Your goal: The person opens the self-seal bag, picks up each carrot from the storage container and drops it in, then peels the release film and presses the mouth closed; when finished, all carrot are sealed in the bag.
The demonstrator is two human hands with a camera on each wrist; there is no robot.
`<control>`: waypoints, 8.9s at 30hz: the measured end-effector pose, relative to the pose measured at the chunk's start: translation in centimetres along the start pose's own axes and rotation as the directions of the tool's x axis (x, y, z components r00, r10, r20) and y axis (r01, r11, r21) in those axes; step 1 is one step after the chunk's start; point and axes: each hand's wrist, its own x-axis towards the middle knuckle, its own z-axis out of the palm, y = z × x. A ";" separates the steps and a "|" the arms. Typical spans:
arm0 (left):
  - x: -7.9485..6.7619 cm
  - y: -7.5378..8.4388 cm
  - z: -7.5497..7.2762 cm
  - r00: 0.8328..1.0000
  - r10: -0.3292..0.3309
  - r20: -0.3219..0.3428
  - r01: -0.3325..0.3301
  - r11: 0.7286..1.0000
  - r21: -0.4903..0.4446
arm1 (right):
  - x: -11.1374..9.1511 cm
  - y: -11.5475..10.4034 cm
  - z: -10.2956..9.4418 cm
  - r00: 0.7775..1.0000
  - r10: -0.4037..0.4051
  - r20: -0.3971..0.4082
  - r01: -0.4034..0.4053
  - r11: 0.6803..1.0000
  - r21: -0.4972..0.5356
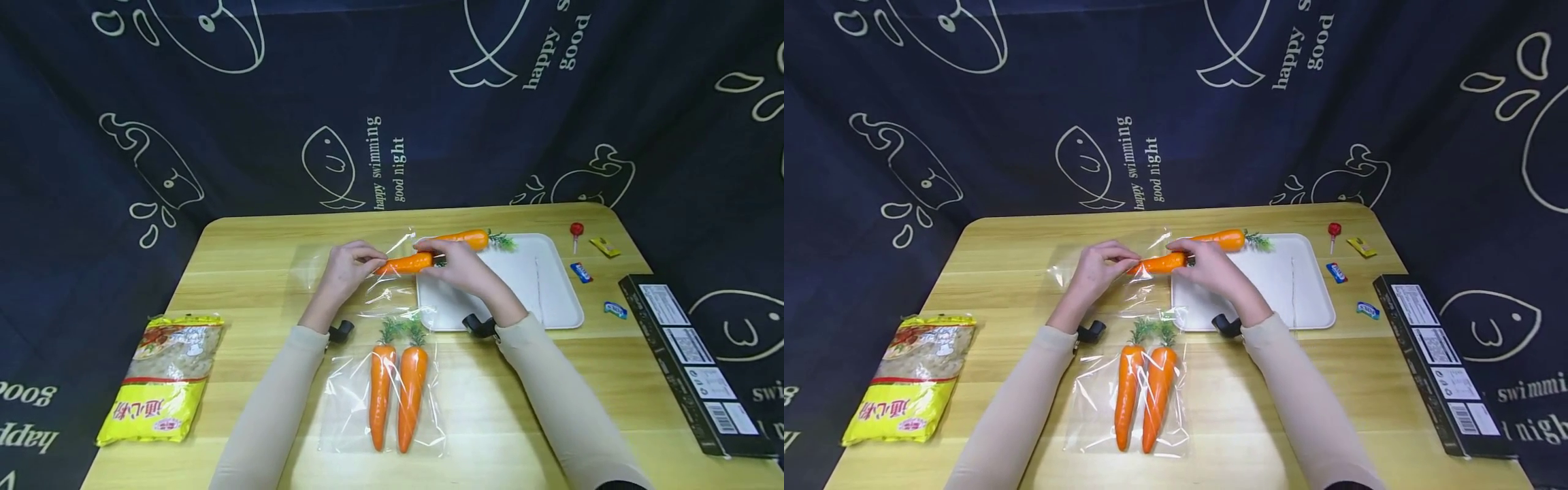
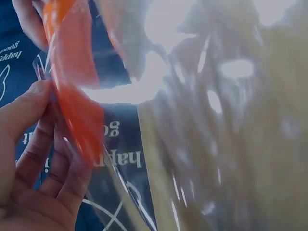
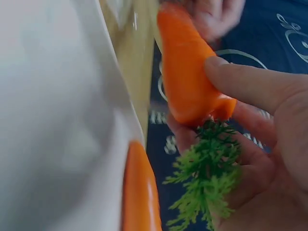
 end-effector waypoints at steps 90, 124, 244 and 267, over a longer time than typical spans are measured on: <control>-0.7 -0.2 0.5 0.932 -0.270 -0.244 0.136 0.880 -0.455 | 0.8 -2.3 2.0 0.984 0.054 -0.167 -0.023 0.983 0.181; 0.3 5.0 -2.1 0.972 -0.114 -0.206 0.060 0.965 -0.254 | -1.0 -2.4 4.7 0.967 0.179 -0.182 -0.105 0.930 0.353; -0.5 15.7 -3.8 0.853 0.287 -0.435 -0.351 0.934 -0.072 | -4.0 -16.0 -4.4 0.530 -0.642 -0.554 0.275 0.748 -0.604; -0.1 14.9 -3.3 0.878 0.229 -0.420 -0.304 0.945 -0.122 | -1.6 -12.4 -4.1 0.746 -0.178 -0.641 0.396 0.893 0.213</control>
